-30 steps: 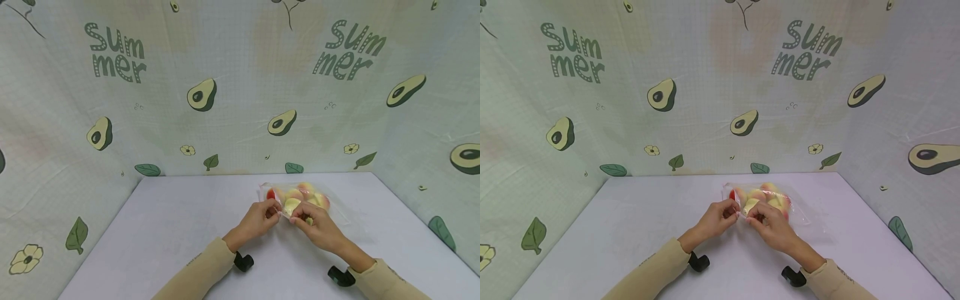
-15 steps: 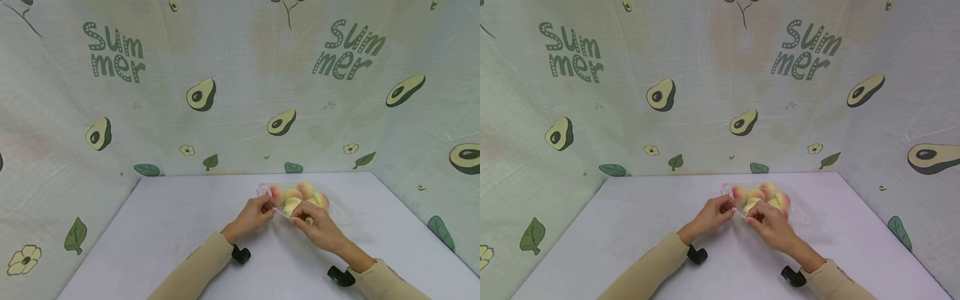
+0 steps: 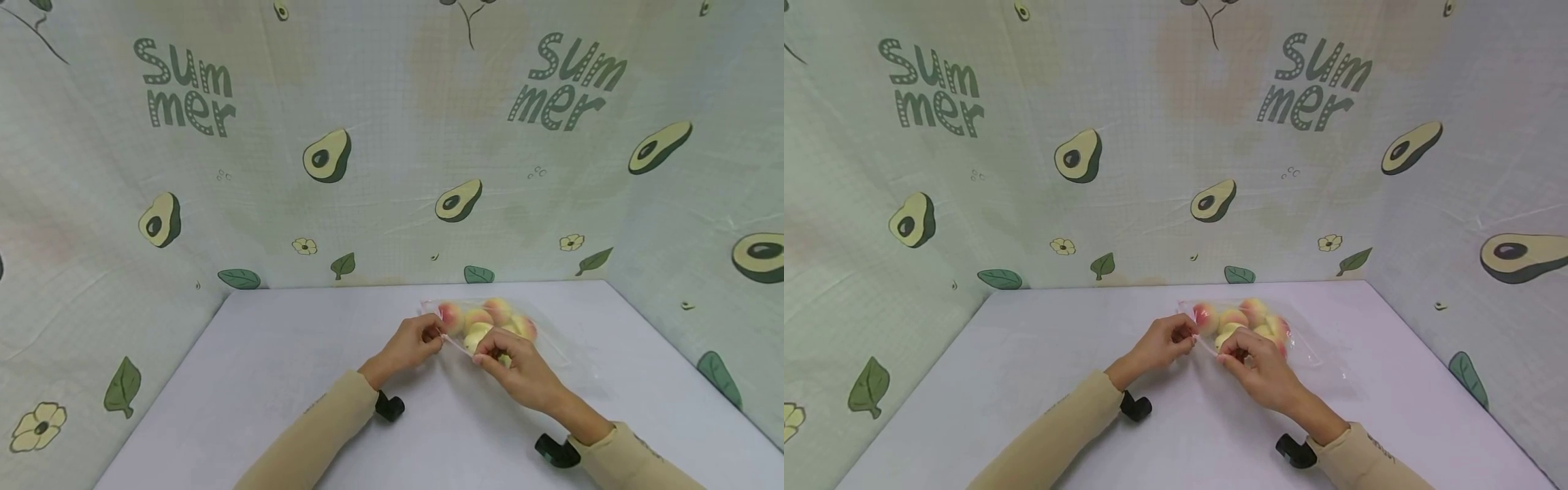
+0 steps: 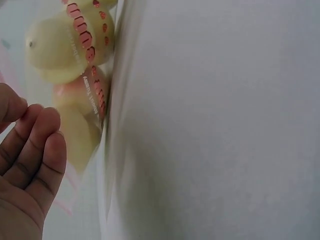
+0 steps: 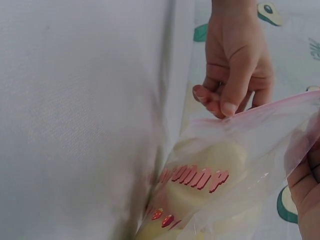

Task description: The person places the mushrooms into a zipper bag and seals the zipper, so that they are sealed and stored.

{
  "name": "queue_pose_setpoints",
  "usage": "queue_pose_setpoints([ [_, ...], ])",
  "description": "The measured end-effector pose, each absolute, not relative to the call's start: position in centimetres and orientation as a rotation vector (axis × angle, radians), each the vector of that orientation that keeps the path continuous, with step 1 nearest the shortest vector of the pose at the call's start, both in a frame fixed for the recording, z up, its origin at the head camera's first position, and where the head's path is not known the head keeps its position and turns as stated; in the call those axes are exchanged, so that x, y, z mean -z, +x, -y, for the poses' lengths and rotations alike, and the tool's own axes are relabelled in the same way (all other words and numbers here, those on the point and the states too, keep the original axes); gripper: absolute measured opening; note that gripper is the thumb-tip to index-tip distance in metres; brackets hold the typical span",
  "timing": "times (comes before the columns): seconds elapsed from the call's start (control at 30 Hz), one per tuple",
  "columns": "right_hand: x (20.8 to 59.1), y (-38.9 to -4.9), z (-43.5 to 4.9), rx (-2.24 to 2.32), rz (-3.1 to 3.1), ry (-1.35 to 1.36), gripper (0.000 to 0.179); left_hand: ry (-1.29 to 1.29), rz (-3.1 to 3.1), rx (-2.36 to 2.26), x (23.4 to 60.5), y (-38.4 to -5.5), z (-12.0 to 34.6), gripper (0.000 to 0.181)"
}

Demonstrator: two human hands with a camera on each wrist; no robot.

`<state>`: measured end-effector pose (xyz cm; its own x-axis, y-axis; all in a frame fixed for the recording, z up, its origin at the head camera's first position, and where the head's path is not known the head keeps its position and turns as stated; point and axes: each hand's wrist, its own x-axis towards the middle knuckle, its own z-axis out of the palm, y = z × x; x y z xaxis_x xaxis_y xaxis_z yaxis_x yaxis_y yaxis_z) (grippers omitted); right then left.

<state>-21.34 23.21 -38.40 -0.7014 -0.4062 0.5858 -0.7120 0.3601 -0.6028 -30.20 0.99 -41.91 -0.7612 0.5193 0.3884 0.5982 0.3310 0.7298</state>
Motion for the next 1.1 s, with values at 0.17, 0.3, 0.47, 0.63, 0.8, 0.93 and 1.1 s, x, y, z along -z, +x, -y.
queue_pose_setpoints([
  [0.17, 38.4, -21.4, -23.2, -1.265, 2.264, 0.997, 0.010, -1.029, 2.555, 1.402, 41.9, -30.6, -0.8, 0.018],
  [0.3, 37.6, -20.8, -22.7, -1.251, 2.253, 0.995, 0.016, -1.039, 2.572, 1.376, 41.9, -31.1, -0.8, 0.017],
  [0.47, 35.9, -19.7, -22.1, -1.258, 2.266, 0.986, 0.016, -1.063, 2.555, 1.333, 41.9, -31.6, -0.8, 0.017],
  [0.63, 35.5, -19.4, -21.9, -1.277, 2.274, 0.973, 0.014, -1.069, 2.555, 1.302, 41.8, -32.1, -0.7, 0.018],
  [0.8, 35.6, -19.4, -21.9, -1.278, 2.249, 0.987, 0.019, -1.076, 2.573, 1.276, 41.9, -32.7, -0.7, 0.018],
  [0.93, 35.7, -19.5, -22.0, -1.278, 2.249, 0.991, 0.016, -1.087, 2.580, 1.277, 41.9, -33.0, -0.7, 0.017],
  [1.1, 35.6, -19.5, -22.1, -1.276, 2.268, 0.982, 0.016, -1.088, 2.580, 1.310, 41.7, -33.2, -0.6, 0.017],
])
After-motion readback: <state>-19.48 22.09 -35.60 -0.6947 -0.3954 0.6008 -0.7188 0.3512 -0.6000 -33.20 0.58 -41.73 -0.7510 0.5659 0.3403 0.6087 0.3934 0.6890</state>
